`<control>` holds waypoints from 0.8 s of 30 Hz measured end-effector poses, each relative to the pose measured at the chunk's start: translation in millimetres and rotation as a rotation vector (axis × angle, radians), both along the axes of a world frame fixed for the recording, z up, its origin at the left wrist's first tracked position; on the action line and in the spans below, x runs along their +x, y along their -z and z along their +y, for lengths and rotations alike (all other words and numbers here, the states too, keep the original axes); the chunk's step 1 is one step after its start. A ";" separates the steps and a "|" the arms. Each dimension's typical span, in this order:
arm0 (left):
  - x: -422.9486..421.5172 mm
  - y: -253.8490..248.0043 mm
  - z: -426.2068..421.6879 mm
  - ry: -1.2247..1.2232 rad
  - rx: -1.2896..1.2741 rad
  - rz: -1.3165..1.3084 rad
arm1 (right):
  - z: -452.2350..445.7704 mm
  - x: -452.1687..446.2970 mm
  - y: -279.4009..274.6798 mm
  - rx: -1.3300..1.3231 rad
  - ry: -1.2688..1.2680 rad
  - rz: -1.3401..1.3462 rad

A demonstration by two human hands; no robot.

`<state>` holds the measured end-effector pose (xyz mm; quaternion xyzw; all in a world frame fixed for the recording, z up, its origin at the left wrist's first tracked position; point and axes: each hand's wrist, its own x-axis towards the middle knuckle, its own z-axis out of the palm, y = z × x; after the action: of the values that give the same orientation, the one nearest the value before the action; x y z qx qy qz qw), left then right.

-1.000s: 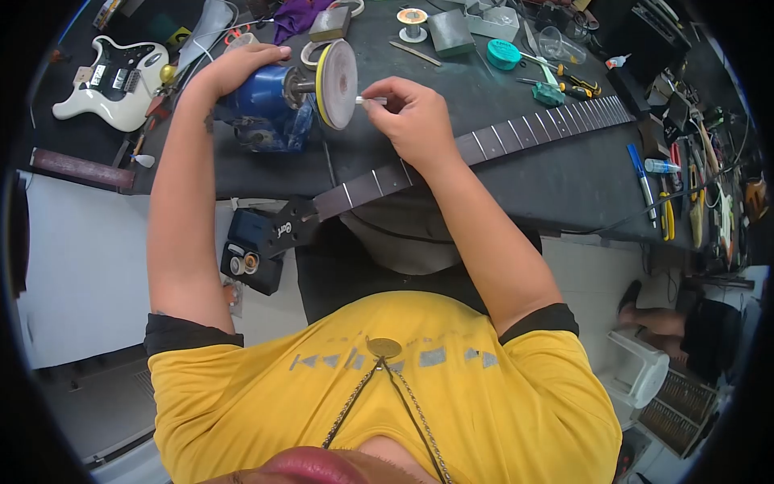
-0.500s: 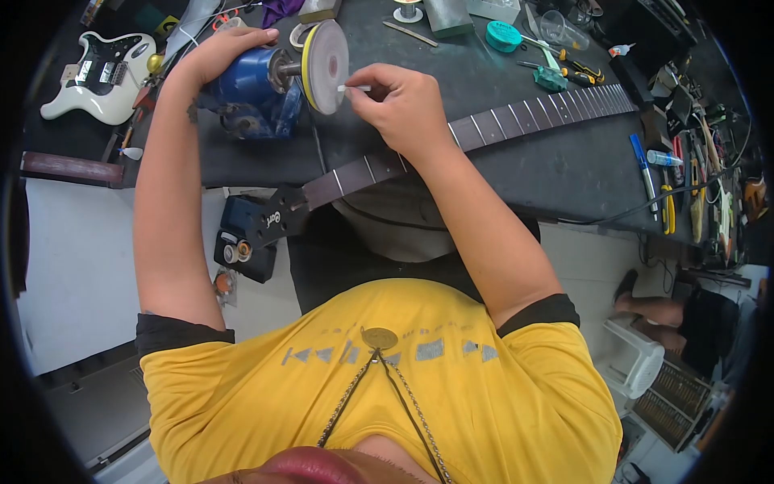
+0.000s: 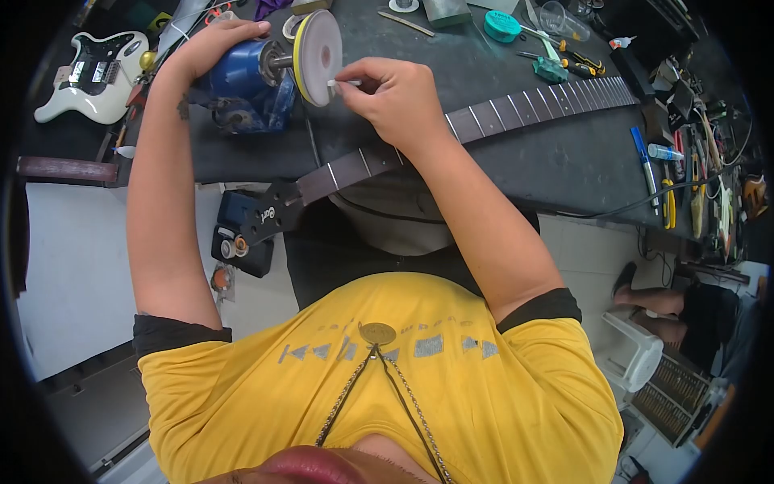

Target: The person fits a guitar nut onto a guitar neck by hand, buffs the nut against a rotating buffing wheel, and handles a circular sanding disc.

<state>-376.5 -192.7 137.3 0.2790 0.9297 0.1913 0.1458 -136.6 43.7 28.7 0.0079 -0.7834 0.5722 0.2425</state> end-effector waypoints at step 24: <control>-15.9 7.6 -8.8 0.026 0.000 0.042 | 0.8 0.2 -0.3 0.014 -0.003 0.007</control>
<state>-392.4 -201.5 129.7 0.2948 0.9289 0.1835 0.1288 -136.4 44.4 29.0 0.0126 -0.7865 0.5671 0.2442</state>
